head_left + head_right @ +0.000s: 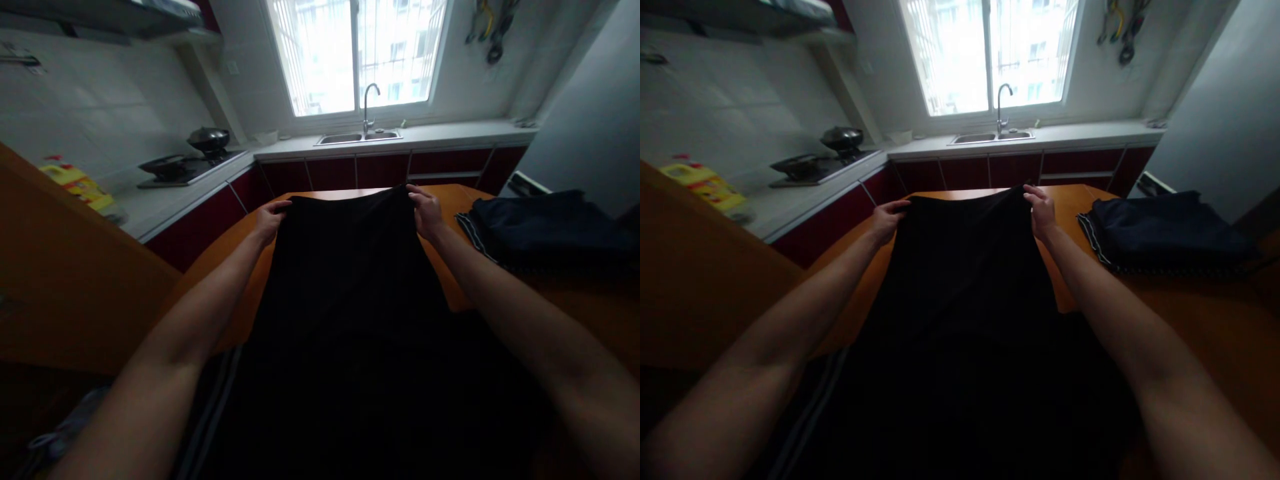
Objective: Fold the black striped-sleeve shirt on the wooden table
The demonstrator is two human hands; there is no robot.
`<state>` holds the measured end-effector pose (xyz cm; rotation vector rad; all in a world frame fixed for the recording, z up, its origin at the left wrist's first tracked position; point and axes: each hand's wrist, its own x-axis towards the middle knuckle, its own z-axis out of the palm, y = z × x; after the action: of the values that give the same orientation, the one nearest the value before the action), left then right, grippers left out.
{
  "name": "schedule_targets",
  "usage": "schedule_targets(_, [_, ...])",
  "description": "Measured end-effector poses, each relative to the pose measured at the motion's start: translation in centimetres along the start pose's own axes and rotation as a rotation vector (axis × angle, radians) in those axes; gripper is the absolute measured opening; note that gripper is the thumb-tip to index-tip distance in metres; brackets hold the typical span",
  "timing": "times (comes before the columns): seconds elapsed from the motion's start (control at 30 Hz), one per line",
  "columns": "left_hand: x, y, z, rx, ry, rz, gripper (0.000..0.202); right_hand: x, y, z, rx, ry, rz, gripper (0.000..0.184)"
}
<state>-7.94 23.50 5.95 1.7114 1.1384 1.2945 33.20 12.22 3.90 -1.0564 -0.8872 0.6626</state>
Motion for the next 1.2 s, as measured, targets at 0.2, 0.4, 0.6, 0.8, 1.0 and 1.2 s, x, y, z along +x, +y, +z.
schedule_targets(0.2, [0.7, -1.3, 1.2, 0.748, 0.019, 0.035, 0.048, 1.6, 2.0, 0.0, -0.643, -0.035, 0.01, 0.04])
schedule_targets(0.4, [-4.7, -0.6, 7.5, 1.06, -0.328, 0.119, 0.057, -3.8, 3.2, 2.3, -1.228, -0.295, -0.119, 0.046])
schedule_targets(0.6, [-7.5, -0.2, 11.2, 1.048, -0.592, 0.057, 0.068, -7.7, 4.1, 6.0, -1.313, -0.718, -0.113, 0.066])
schedule_targets(0.8, [-3.8, -3.2, 5.2, 1.159, -0.436, -0.109, 0.072, -1.3, 4.7, 0.0, -1.49, -0.532, 0.081, 0.069])
schedule_targets(1.0, [-2.9, -2.5, 5.8, 1.134, -0.461, -0.079, 0.074, -0.4, 4.2, 2.6, -1.542, -0.445, -0.006, 0.065])
schedule_targets(1.2, [-3.3, -2.2, 7.6, 1.096, -0.535, -0.028, 0.073, -3.1, 5.1, 6.4, -1.43, -0.707, -0.018, 0.069])
